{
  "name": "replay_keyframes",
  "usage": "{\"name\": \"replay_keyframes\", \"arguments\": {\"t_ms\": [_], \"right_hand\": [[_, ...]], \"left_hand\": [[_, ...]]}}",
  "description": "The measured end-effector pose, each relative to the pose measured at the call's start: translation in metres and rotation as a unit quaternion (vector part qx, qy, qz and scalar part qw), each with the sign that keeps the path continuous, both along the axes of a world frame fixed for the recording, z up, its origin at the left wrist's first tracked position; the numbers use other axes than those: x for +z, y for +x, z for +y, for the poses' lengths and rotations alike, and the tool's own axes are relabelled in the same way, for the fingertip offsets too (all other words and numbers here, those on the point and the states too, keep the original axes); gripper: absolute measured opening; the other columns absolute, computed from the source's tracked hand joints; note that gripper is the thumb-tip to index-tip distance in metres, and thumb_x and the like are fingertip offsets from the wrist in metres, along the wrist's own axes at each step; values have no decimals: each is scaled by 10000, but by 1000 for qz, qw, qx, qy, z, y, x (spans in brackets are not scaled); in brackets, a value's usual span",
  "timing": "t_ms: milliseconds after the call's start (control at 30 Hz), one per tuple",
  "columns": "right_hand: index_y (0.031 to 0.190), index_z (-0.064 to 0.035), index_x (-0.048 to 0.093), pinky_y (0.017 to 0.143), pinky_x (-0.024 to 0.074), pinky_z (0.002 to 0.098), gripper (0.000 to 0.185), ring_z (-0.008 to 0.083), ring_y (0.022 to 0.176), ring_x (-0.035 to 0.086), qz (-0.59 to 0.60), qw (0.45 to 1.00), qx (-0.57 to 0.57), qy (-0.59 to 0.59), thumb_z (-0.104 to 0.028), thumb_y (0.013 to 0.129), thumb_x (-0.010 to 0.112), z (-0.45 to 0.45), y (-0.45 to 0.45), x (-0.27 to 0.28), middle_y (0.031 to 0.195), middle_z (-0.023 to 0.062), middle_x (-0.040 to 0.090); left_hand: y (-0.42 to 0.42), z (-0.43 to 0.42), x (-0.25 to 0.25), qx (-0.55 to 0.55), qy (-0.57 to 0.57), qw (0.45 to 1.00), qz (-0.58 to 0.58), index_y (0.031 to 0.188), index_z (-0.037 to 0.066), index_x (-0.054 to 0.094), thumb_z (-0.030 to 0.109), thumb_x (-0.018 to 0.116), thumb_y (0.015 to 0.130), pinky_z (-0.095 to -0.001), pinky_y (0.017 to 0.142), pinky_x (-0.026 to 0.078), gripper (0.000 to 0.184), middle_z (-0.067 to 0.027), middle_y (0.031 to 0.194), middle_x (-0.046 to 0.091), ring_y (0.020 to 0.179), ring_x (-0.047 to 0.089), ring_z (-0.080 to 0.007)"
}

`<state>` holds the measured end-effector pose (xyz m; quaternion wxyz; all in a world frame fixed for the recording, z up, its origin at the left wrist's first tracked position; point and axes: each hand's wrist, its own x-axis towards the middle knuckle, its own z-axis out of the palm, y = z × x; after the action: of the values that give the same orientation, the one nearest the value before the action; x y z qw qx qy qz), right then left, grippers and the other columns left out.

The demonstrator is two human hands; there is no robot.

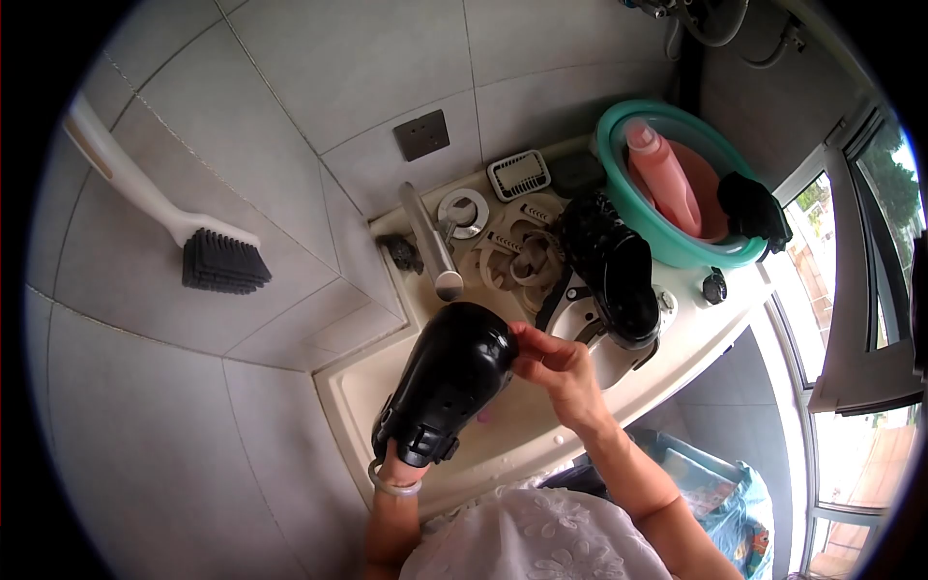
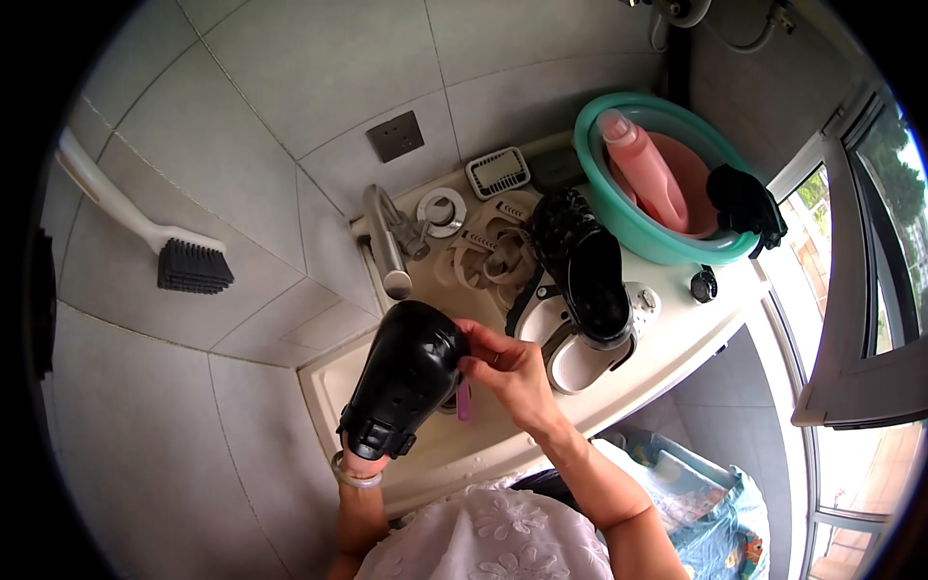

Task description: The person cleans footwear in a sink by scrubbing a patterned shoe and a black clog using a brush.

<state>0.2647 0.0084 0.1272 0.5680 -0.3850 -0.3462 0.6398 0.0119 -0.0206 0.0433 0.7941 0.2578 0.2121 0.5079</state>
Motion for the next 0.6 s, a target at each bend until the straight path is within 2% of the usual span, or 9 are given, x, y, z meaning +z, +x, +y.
{"name": "replay_keyframes", "arguments": {"t_ms": [67,167,500,600], "right_hand": [[1351,39,480,991,429,286,539,132,1115,560,40,999,4,4,-4,849,672,-3,-6,1,1231,72,603],[1381,55,421,1001,414,279,574,114,1127,537,31,999,18,17,-21,869,668,-2,-8,4,1260,66,571],[1372,63,424,995,423,292,575,127,1121,539,-27,998,-24,56,-26,859,669,-5,-14,1,1243,73,568],[1404,59,387,1019,406,299,642,145,1165,524,-10,999,-4,50,-25,845,691,-6,-9,-4,1293,82,547]], "left_hand": [[2,1,1,-2,-3,1000,-4,1390,53,433,435,458,965,-349,909,474,572,-111,1313,540,1117,569,-218],[4,1,4,-6,-11,1000,-11,1387,52,436,433,460,965,-341,897,473,569,-108,1303,544,1106,570,-212],[9,1,9,-16,-20,1000,-14,1376,51,447,425,466,966,-314,857,469,556,-98,1271,556,1072,573,-192],[10,2,9,-19,-23,999,-15,1373,50,450,423,468,966,-306,845,467,552,-95,1261,560,1061,573,-186]]}}
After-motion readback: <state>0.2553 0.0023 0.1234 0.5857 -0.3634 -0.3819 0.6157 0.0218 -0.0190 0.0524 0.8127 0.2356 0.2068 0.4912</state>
